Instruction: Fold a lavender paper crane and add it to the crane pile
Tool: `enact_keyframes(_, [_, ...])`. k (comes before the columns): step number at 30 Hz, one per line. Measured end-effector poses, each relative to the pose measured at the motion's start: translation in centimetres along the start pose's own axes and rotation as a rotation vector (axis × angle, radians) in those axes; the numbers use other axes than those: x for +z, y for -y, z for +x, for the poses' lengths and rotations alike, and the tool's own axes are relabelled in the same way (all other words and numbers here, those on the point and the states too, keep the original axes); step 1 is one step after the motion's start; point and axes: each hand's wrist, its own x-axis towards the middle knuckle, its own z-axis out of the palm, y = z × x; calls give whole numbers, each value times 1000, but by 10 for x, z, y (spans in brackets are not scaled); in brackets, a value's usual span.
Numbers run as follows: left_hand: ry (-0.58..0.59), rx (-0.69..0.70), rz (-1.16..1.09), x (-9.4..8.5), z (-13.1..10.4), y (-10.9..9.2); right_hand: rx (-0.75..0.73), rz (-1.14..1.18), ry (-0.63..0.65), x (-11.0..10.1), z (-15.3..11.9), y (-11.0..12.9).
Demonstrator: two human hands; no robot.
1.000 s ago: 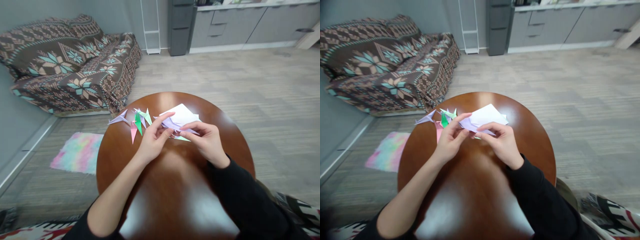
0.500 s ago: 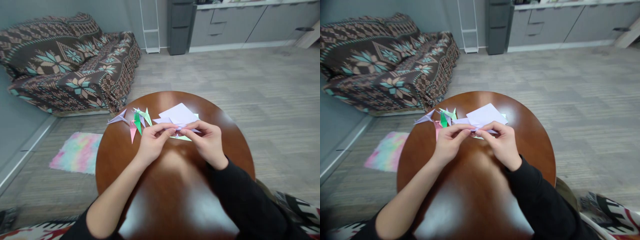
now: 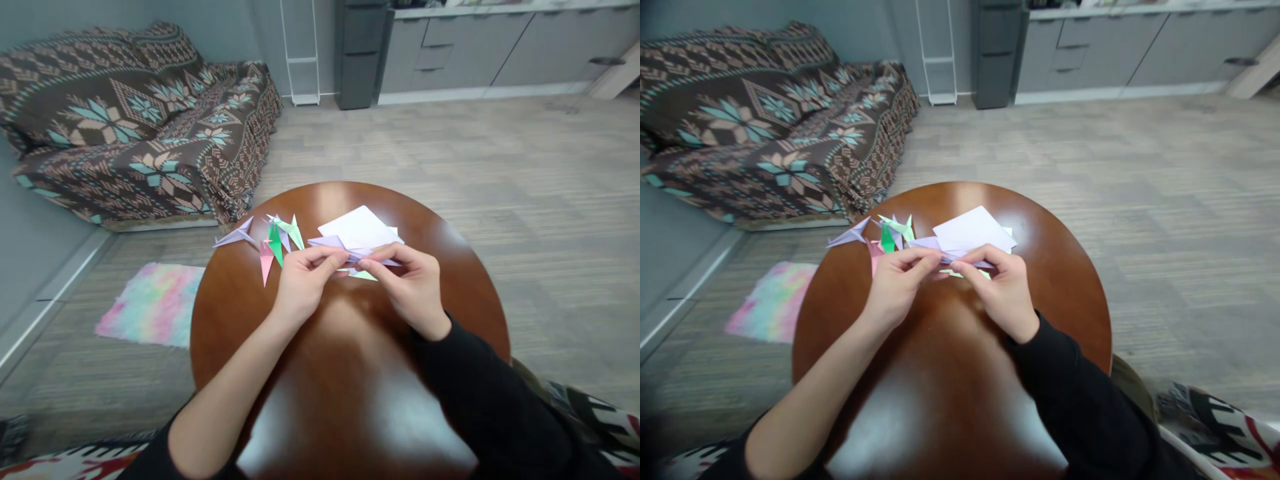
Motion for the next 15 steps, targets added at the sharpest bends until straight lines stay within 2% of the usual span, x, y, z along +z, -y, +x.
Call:
enact_keyframes(10, [-92, 171, 134, 8, -9, -9, 97, 154, -5, 3, -2, 3])
enact_keyframes(15, [-78, 209, 111, 10, -11, -7, 143, 245, 4, 4, -2, 3])
